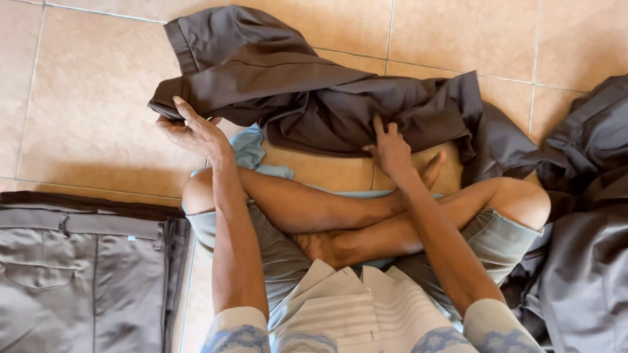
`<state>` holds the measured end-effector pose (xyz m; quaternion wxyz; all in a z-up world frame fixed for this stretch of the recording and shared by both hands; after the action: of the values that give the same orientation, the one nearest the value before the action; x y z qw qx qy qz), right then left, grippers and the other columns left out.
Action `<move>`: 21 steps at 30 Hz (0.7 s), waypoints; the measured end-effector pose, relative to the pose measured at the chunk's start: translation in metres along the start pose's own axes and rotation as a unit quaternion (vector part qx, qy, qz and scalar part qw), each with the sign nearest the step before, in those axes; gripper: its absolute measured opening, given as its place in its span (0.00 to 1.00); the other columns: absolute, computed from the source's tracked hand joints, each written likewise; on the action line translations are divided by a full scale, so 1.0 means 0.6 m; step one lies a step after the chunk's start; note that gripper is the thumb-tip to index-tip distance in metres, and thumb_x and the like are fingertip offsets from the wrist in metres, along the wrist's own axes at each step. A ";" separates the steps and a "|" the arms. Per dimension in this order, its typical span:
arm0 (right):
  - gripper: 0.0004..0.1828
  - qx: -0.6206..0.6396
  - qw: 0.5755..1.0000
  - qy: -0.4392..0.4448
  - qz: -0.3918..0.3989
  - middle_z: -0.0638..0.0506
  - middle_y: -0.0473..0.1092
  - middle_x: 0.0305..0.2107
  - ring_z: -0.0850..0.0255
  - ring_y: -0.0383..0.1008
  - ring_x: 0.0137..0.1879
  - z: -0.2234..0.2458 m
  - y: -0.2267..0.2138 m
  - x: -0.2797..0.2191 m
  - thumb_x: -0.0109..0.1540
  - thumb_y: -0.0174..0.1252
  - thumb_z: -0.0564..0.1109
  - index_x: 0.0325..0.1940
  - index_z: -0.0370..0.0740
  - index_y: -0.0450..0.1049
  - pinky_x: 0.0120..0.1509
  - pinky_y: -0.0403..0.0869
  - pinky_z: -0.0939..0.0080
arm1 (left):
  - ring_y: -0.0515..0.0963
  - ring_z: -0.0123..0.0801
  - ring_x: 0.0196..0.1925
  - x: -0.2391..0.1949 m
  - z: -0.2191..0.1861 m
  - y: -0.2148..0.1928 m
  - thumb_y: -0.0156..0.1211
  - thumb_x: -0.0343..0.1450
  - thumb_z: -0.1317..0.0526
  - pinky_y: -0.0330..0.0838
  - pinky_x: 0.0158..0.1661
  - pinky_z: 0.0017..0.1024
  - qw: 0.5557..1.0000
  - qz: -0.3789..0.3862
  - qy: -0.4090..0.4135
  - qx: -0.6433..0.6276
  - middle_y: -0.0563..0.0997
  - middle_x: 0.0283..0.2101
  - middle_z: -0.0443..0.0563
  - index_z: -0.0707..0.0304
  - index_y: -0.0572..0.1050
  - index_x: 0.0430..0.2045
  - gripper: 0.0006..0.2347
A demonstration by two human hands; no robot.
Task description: The person sits cross-legged on a tiled floor and folds a pair of dark brown trousers by hand. They smooth the fabric, fold the legs together, and then fold the garment into a compact rectangle before placing it aside.
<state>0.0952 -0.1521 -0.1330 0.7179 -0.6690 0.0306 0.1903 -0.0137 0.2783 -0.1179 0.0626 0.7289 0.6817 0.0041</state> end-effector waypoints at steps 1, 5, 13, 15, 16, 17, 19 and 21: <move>0.45 0.004 1.000 0.000 0.000 0.34 0.61 0.60 0.34 0.74 0.58 -0.064 0.052 0.038 0.64 0.64 0.53 0.80 0.49 0.50 0.54 0.78 0.32 | 0.85 0.43 0.32 0.001 -0.015 -0.003 0.64 0.72 0.49 0.88 0.17 0.24 1.000 0.001 0.004 0.002 0.78 0.45 0.65 0.62 0.68 0.56 0.23; 0.14 -0.249 0.932 0.059 -0.257 0.48 0.67 0.43 0.55 0.76 0.42 -0.289 0.046 0.123 0.64 0.59 0.43 0.54 0.51 0.73 0.35 0.76 0.51 | 0.86 0.41 0.28 0.012 -0.028 -0.033 0.62 0.72 0.52 0.88 0.17 0.21 0.999 -0.032 0.001 0.012 0.78 0.42 0.67 0.64 0.68 0.55 0.22; 0.18 -0.131 0.970 0.206 -0.008 0.26 0.67 0.55 0.24 0.75 0.49 -0.434 0.012 0.031 0.56 0.63 0.43 0.49 0.34 0.83 0.43 0.69 0.24 | 0.84 0.56 0.47 0.021 0.023 -0.043 0.65 0.68 0.46 0.91 0.29 0.43 0.991 -0.074 -0.113 0.011 0.76 0.54 0.71 0.59 0.67 0.59 0.28; 0.15 -0.119 0.978 0.166 -0.050 0.36 0.75 0.46 0.32 0.81 0.46 -0.360 -0.020 0.023 0.60 0.58 0.36 0.50 0.42 0.81 0.46 0.73 0.31 | 0.82 0.49 0.46 0.011 0.007 -0.044 0.64 0.68 0.46 0.88 0.27 0.36 0.991 -0.073 -0.108 0.027 0.75 0.55 0.67 0.56 0.68 0.58 0.26; 0.15 -0.117 0.978 0.167 -0.049 0.36 0.75 0.46 0.32 0.81 0.46 -0.333 -0.035 0.021 0.60 0.58 0.36 0.50 0.42 0.81 0.46 0.73 0.31 | 0.82 0.49 0.46 0.012 0.010 -0.045 0.64 0.68 0.46 0.88 0.27 0.36 0.991 -0.072 -0.107 0.028 0.75 0.55 0.67 0.56 0.68 0.58 0.26; 0.11 -0.087 0.981 0.155 -0.082 0.38 0.74 0.45 0.32 0.80 0.43 -0.303 -0.057 0.020 0.63 0.60 0.44 0.49 0.42 0.80 0.45 0.74 0.32 | 0.80 0.44 0.38 0.014 0.012 -0.049 0.64 0.68 0.47 0.85 0.24 0.32 0.992 -0.077 -0.099 0.021 0.75 0.50 0.63 0.57 0.70 0.53 0.23; 0.13 -0.059 0.981 0.143 -0.118 0.39 0.73 0.44 0.33 0.80 0.41 -0.243 -0.098 0.023 0.67 0.63 0.53 0.48 0.42 0.78 0.45 0.75 0.34 | 0.78 0.39 0.30 0.009 0.005 -0.051 0.65 0.68 0.48 0.81 0.20 0.29 0.992 -0.084 -0.093 0.011 0.76 0.44 0.60 0.57 0.72 0.49 0.20; 0.16 -0.059 0.977 0.081 -0.188 0.39 0.65 0.51 0.34 0.81 0.38 -0.168 -0.141 0.025 0.73 0.54 0.46 0.62 0.37 0.66 0.44 0.79 0.36 | 0.74 0.33 0.21 -0.001 -0.015 -0.053 0.65 0.68 0.51 0.78 0.17 0.24 0.993 -0.081 -0.090 0.006 0.74 0.39 0.56 0.58 0.73 0.45 0.17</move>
<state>0.1568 -0.2494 -0.0674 0.6952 -0.7171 -0.0493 -0.0012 -0.0462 0.2804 -0.1117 0.1193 0.6694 0.7298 -0.0706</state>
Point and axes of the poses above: each hand's wrist, its own x-axis towards the middle knuckle, its own y-axis out of the palm, z = x × y, the point moved 7 cm from there along x, towards the middle knuckle
